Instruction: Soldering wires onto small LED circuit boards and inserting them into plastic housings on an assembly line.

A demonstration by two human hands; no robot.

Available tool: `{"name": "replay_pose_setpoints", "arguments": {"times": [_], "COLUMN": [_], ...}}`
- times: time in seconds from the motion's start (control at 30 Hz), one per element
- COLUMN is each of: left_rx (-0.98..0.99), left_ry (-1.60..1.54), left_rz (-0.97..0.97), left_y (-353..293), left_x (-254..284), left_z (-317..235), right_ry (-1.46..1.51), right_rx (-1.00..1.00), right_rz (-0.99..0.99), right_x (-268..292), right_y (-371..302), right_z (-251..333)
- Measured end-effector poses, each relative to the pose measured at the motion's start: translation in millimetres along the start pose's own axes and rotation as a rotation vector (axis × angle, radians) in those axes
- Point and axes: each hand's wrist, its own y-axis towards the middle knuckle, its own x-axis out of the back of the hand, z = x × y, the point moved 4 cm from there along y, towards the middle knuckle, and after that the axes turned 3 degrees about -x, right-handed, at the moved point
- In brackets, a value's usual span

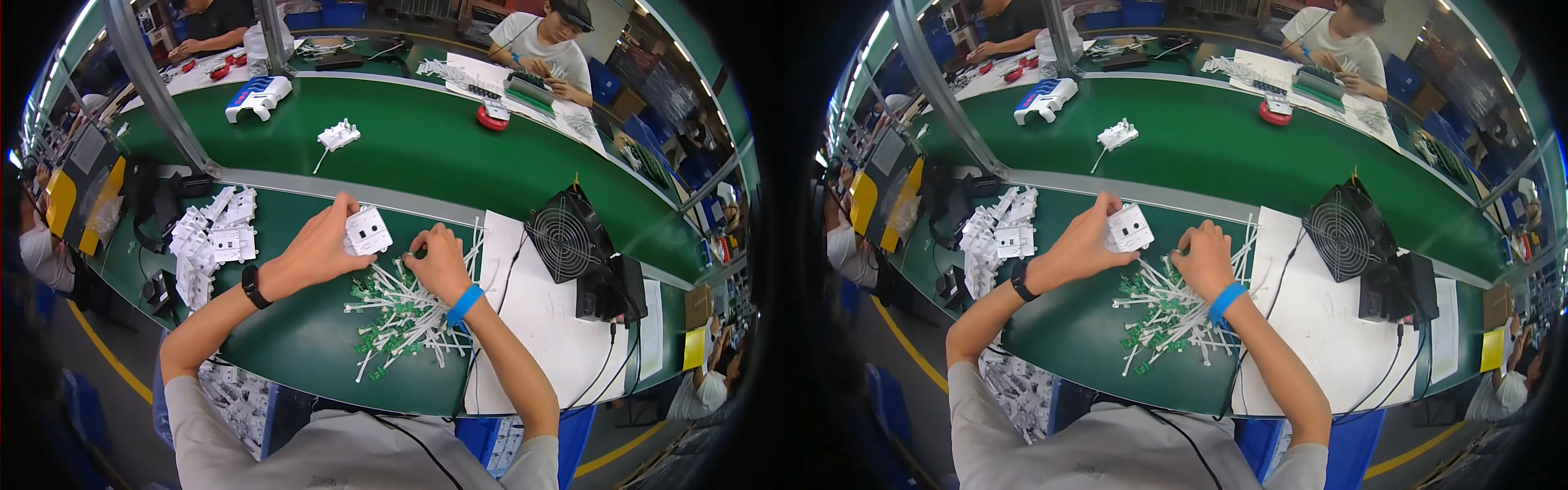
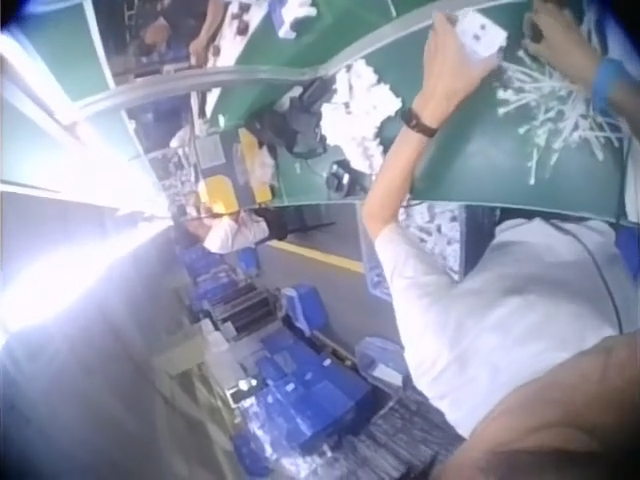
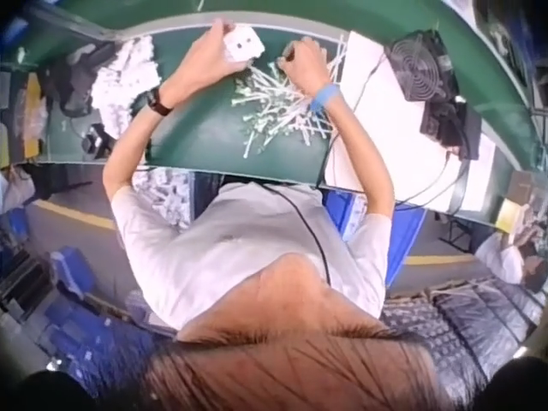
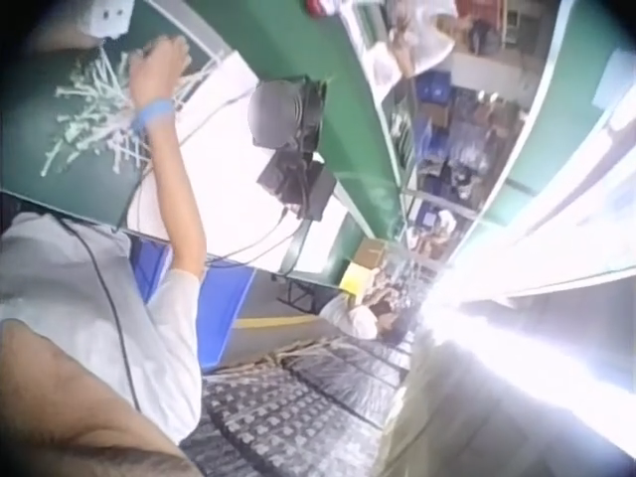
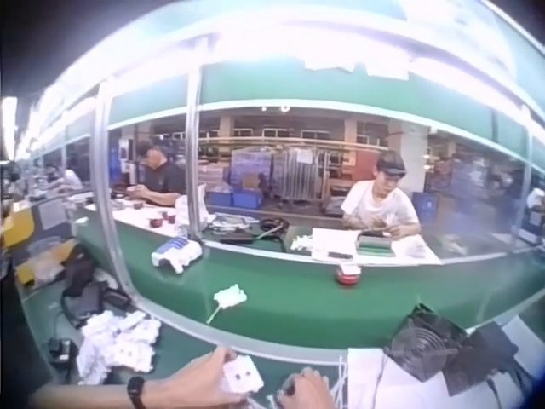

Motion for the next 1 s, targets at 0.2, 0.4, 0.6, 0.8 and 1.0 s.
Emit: {"name": "replay_pose_setpoints", "arguments": {"times": [0.2,0.4,0.6,0.8,1.0], "left_rx": [0.002,0.164,0.214,0.183,0.069], "left_ry": [-0.518,-1.036,-1.233,-1.029,-1.023], "left_rz": [-0.002,0.261,0.388,0.238,0.110], "left_y": [25.8,48.6,56.5,52.3,34.3], "left_x": [-0.4,-19.2,-49.5,-101.6,-121.2], "left_z": [0.5,-22.3,-35.4,7.6,-22.2], "right_ry": [0.582,0.930,1.017,0.969,0.636], "right_rx": [-0.067,-0.074,-0.103,-0.146,0.165], "right_rz": [-0.158,-0.378,-0.128,0.215,-0.005], "right_x": [39.6,83.9,71.2,45.4,74.9], "right_y": [2.9,-17.5,-29.1,-47.1,-67.8], "right_z": [7.0,10.3,-11.8,-11.6,28.9]}}
